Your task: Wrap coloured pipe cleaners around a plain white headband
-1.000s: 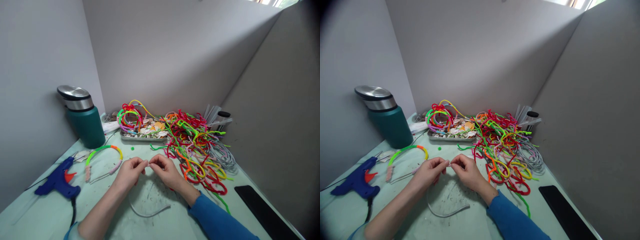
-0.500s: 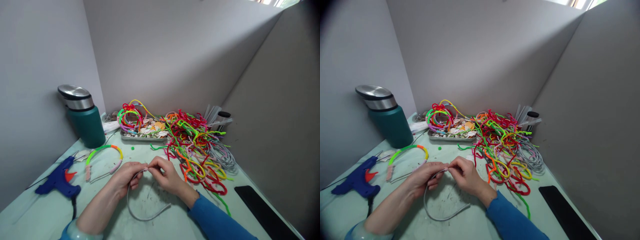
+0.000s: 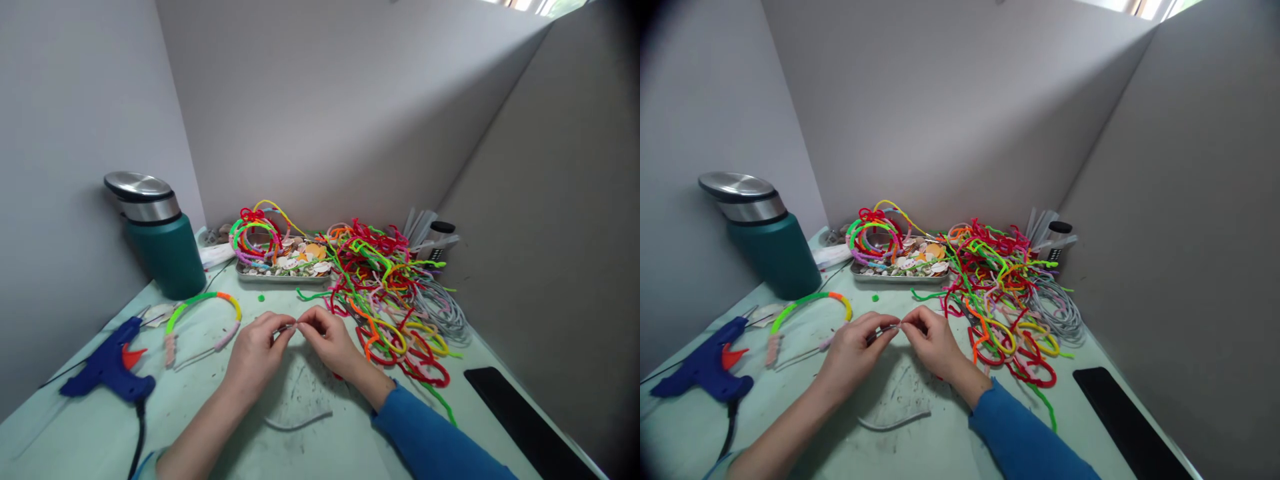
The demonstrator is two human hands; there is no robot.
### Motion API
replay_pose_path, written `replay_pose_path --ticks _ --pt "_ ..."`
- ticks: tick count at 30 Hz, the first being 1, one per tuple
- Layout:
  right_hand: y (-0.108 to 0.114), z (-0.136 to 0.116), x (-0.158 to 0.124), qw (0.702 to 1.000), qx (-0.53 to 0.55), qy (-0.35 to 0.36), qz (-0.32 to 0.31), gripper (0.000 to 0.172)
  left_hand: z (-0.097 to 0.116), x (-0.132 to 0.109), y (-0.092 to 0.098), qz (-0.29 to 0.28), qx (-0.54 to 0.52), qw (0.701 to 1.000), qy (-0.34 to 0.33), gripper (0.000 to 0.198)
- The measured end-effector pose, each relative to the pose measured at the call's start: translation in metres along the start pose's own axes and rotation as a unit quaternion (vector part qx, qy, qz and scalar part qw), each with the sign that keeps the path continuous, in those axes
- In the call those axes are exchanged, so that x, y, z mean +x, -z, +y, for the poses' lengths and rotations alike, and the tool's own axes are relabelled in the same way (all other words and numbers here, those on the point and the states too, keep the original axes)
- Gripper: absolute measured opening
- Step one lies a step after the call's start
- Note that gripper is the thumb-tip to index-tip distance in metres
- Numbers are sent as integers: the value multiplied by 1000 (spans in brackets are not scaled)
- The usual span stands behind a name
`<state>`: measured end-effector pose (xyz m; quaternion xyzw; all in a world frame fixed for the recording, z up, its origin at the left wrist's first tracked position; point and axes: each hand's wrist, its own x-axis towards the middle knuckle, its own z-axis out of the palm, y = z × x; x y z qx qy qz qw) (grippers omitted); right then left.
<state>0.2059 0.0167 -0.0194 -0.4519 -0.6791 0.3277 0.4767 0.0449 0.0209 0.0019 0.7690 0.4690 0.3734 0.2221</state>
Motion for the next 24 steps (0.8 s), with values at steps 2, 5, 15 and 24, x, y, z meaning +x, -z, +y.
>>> replay_pose_path --ticks 2,5,15,24 --pt "-1 0 -1 1000 -9 3 0 9 -1 1 0 -4 9 1000 4 18" --pt "-3 -1 -3 1000 -25 8 6 9 -2 1 1 -12 15 1000 6 20" --pt "-4 -4 -4 999 -46 19 -2 9 -6 3 -3 -49 -4 996 79 23" --pt "-1 2 3 974 172 -132 -57 21 -4 7 2 -74 -52 990 112 28"
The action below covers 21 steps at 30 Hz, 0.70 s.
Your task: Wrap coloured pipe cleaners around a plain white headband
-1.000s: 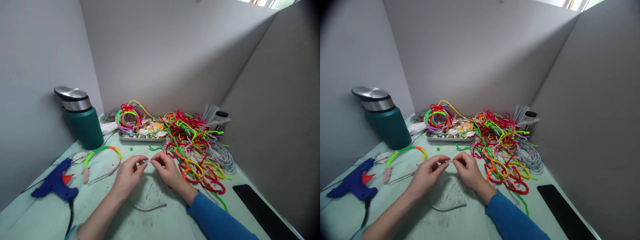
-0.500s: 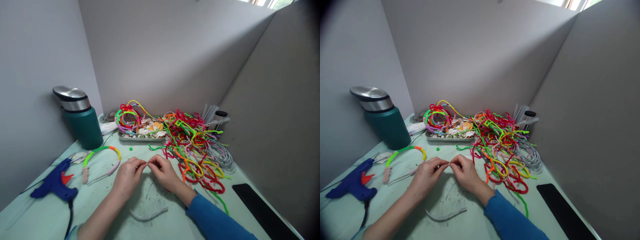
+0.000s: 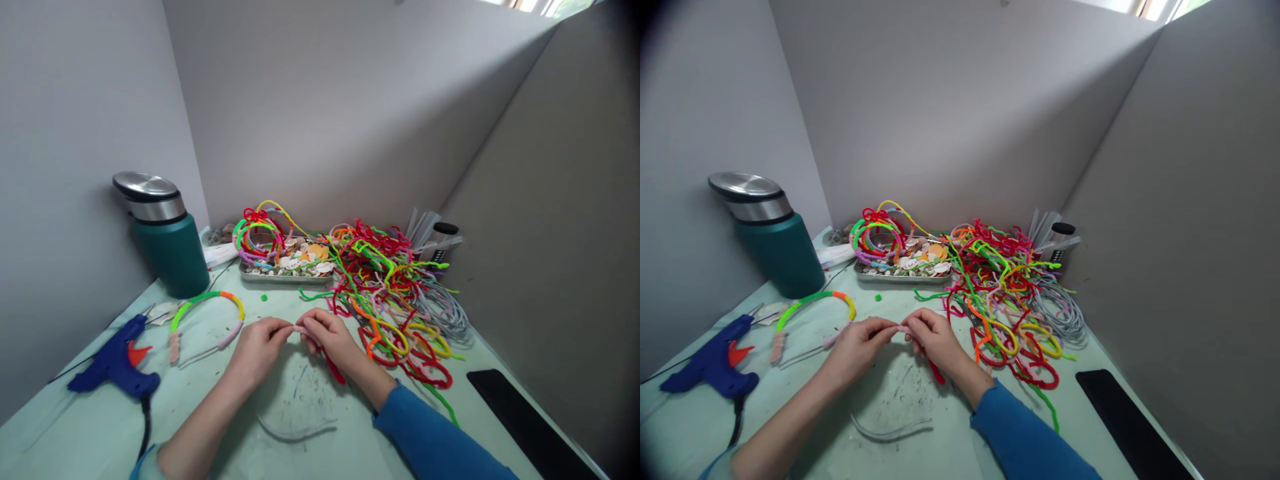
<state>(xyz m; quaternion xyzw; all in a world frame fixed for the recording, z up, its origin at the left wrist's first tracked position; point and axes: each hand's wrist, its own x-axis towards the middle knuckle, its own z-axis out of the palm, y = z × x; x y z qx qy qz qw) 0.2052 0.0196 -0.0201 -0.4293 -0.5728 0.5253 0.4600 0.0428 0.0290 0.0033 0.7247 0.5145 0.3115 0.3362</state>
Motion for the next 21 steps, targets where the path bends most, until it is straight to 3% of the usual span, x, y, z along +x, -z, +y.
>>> replay_pose_path --ticks 3,9,17,21 --pt "-2 1 1 1000 13 -17 -15 19 -2 0 0 -2 25 1000 0 29" --pt "-6 7 1 1000 9 -16 20 18 -8 1 -4 2 82 996 -36 30" --pt "5 14 6 995 95 -34 -10 36 -9 4 1 -14 117 993 -7 34" --pt "7 17 6 994 99 -31 -35 35 -11 5 1 -17 123 992 -15 34"
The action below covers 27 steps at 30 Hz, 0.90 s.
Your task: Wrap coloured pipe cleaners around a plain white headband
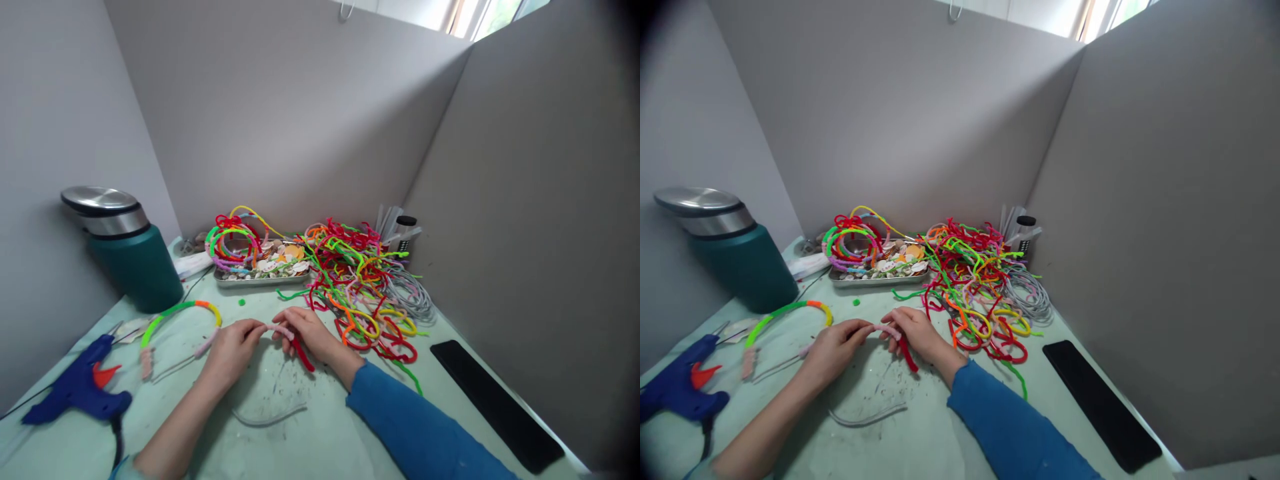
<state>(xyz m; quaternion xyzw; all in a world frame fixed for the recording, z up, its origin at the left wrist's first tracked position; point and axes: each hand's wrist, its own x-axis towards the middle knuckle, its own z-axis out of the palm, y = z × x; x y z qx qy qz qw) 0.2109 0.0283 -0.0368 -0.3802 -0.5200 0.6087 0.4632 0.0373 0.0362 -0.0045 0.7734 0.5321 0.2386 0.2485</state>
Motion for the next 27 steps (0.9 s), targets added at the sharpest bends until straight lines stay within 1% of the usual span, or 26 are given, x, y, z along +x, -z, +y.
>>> replay_pose_path --ticks 2,5,9,12,15,17,19,20,21,23,24,25,26,27 --pt "-1 0 -2 1000 -29 10 -6 29 -1 0 -2 -1 2 1000 -10 34" --pt "-5 0 -5 996 -81 31 6 24 -2 1 -4 -5 -2 1000 -26 34" --pt "-8 -1 -9 992 -117 50 21 22 -2 1 -5 -19 -12 999 -25 35" --pt "-8 0 -9 991 -117 54 34 21 -2 2 -5 -23 -29 999 -12 37" --pt "-8 4 -9 989 -123 63 49 19 -4 2 -5 -28 -64 997 -12 38" --pt "-10 6 -10 985 -146 71 60 18 -5 2 -6 -30 -79 996 -17 39" --pt "-13 4 -13 972 -202 92 74 18 -7 3 -7 -29 -79 996 -16 38" --pt "-15 1 -16 960 -245 112 80 18 -8 4 -8 -28 -76 997 -16 37" --pt "-15 -4 -19 939 -300 143 91 19 -9 4 -9 -29 -73 997 -18 37" --pt "-12 -17 -26 874 -420 218 112 17 -9 5 -10 -36 -66 997 -28 36" --pt "-7 -24 -29 845 -465 230 131 17 -9 5 -10 -39 -62 997 -34 36" --pt "-1 -31 -31 819 -500 221 176 19 -9 5 -10 -43 -58 997 -38 36" --pt "8 -37 -34 791 -531 190 237 22 -8 4 -10 -45 -55 997 -39 36" --pt "17 -41 -36 754 -568 137 300 22 -7 4 -9 -47 -51 997 -37 36"
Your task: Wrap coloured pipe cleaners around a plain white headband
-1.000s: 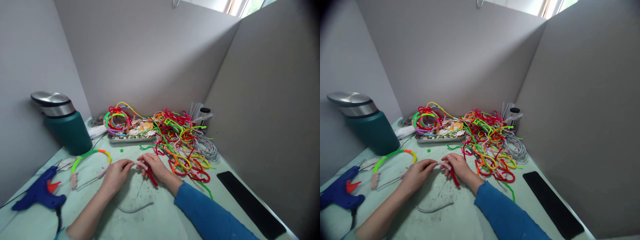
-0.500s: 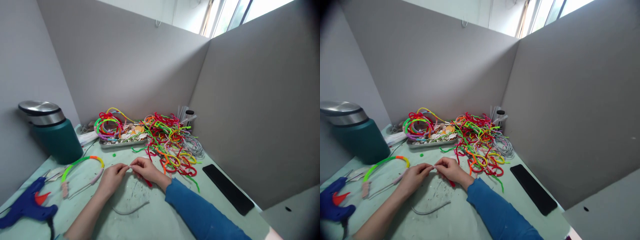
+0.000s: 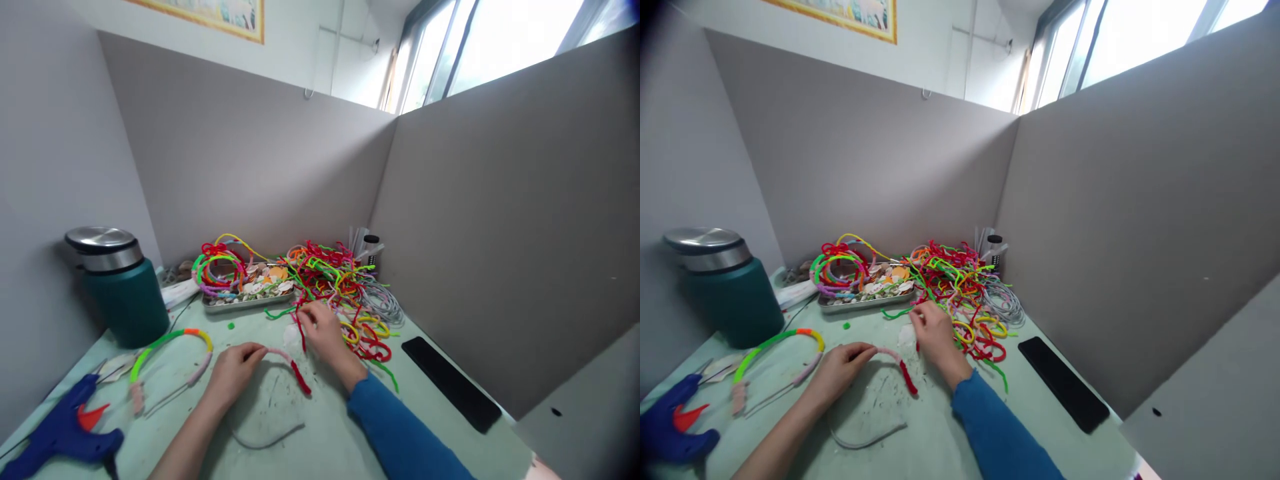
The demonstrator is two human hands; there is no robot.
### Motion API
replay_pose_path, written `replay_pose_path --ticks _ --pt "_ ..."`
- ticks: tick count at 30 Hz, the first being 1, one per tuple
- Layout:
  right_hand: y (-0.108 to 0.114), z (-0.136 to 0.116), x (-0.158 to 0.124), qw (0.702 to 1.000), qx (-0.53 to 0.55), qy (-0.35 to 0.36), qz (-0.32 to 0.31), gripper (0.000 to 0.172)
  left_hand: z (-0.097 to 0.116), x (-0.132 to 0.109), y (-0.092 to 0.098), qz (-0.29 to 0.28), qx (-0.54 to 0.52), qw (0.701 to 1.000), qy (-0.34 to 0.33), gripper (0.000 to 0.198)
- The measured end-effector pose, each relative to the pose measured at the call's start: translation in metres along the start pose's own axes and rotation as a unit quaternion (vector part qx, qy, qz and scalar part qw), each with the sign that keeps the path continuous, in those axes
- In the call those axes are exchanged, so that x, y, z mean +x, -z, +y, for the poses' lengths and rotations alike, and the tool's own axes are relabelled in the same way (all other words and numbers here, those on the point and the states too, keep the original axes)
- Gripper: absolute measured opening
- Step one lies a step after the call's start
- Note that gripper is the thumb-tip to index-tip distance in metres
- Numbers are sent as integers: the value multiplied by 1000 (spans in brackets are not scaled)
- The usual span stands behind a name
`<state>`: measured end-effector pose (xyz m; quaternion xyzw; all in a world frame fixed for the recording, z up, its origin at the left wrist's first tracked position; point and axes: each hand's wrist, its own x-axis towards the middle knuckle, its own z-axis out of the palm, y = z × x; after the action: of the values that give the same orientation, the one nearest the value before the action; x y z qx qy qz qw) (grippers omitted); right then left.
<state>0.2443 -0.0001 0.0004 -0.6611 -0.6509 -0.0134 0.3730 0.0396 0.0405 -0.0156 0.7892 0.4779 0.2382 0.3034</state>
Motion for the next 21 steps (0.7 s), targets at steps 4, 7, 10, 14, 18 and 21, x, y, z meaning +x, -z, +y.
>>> replay_pose_path --ticks 4,7,10,14,18,21 --pt "10 36 6 986 -126 -110 -1 21 5 -3 1 -12 4 1000 13 37" --pt "5 53 3 980 -140 -142 -5 18 7 -4 1 -21 2 1000 15 36" --pt "1 59 2 980 -123 -158 -1 14 8 -6 1 -24 0 1000 9 35" --pt "2 62 6 983 -61 -172 18 20 11 -8 2 -35 -6 999 6 34" --pt "1 63 11 984 36 -174 20 32 12 -8 3 -36 -12 999 7 33" --pt "0 64 11 980 84 -177 30 34 9 -7 2 -37 -13 999 4 33"
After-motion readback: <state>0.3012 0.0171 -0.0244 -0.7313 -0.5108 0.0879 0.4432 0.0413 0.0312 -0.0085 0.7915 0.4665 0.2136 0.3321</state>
